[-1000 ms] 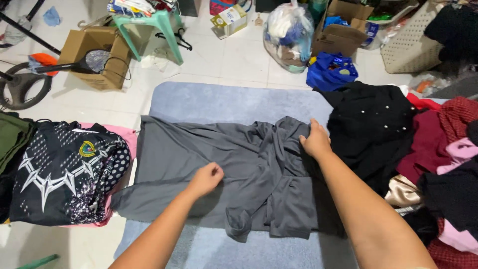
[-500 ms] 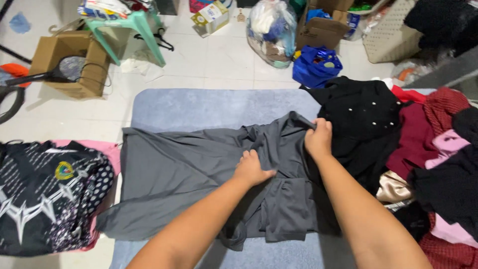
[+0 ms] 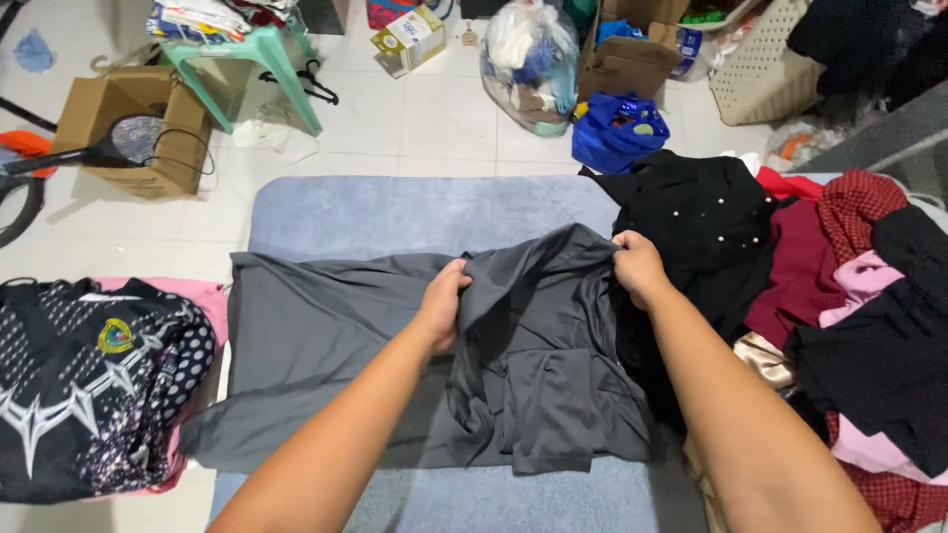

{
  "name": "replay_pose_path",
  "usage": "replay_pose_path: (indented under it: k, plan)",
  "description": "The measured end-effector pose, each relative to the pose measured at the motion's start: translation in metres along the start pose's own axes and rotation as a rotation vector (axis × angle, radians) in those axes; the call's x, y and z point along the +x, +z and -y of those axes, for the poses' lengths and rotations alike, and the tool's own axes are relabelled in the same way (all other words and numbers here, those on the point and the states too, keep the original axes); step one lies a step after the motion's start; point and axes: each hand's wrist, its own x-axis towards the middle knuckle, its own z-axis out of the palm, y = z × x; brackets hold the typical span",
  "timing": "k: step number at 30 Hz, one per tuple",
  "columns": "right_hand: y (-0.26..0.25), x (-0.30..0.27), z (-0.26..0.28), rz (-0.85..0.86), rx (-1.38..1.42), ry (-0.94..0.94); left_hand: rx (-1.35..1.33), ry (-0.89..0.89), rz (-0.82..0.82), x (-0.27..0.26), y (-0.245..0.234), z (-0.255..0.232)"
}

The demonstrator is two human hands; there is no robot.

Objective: The recorder folds a grey t-shirt on a blue cushioned surface in a cluttered room.

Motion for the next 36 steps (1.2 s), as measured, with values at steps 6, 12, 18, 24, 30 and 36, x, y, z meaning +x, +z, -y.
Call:
replay_pose_path:
  k: [6,12,18,24,30,36]
  plan:
    - [-0.004,-0.009,0.024,0.225,0.024,0.064,-0.177,-0.113,0.171,-0.036,0.003,-0.025]
    - [-0.011,-0.029,0.039,0.224,-0.215,-0.372,-0.218,-0.2,0.261,-0.086,0.015,-0.048]
    - [-0.035,-0.084,0.056,0.136,-0.488,-0.866,-0.172,-0.342,0.268,-0.139,0.006,-0.022]
    - [-0.044,-0.13,0.041,0.522,-0.863,-0.872,0.078,-0.395,0.151,-0.17,-0.012,0.06]
    - [-0.037,-0.141,0.03,0.533,-1.011,-0.626,0.83,-0.282,0.076,-0.174,-0.02,0.111]
    - [0.019,-0.178,0.059,0.248,-0.76,-0.652,1.125,0.058,-0.024,-0.155,-0.052,0.091]
